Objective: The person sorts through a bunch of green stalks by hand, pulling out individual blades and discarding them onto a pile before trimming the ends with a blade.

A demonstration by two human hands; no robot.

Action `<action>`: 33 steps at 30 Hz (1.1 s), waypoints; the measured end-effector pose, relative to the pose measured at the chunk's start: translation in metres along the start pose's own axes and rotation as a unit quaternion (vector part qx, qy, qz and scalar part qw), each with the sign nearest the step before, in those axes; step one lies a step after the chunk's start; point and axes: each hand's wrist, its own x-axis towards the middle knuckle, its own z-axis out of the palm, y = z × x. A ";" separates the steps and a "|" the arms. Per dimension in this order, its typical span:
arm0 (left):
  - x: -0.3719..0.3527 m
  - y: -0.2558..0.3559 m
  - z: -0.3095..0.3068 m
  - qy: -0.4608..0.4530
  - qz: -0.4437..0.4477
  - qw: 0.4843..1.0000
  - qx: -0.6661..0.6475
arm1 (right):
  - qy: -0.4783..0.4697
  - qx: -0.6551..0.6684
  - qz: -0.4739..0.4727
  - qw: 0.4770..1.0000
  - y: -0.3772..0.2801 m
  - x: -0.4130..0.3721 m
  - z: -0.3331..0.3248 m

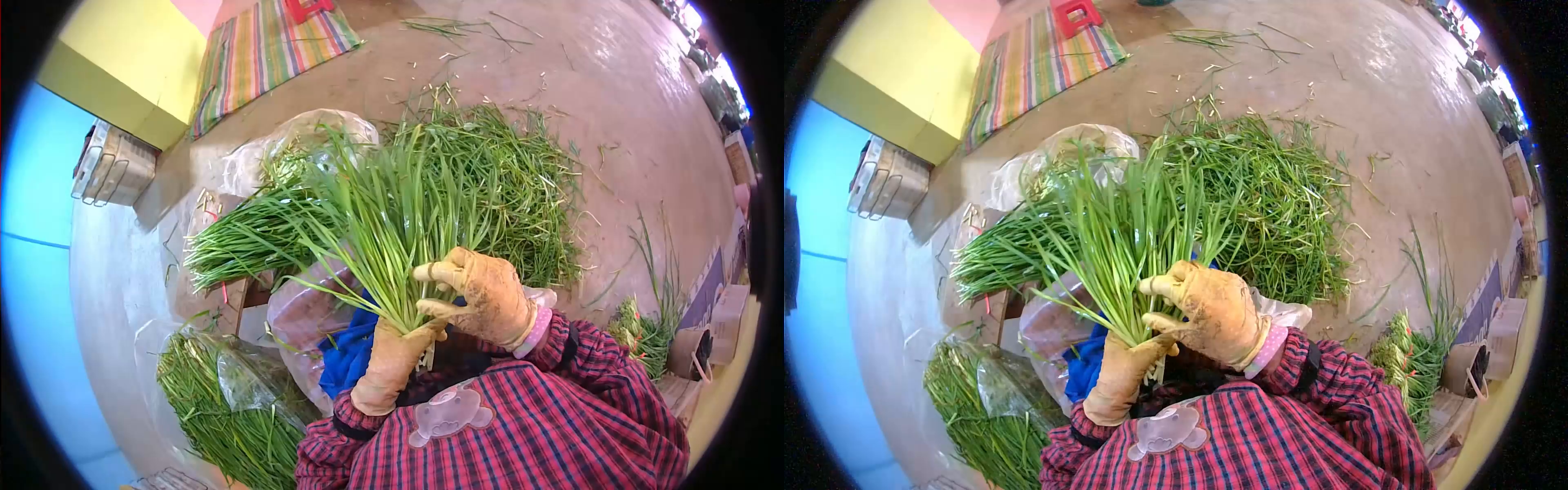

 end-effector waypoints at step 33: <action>0.004 -0.010 -0.006 -0.014 -0.017 0.998 -0.062 | 0.459 -0.016 0.146 0.876 0.116 0.015 -0.100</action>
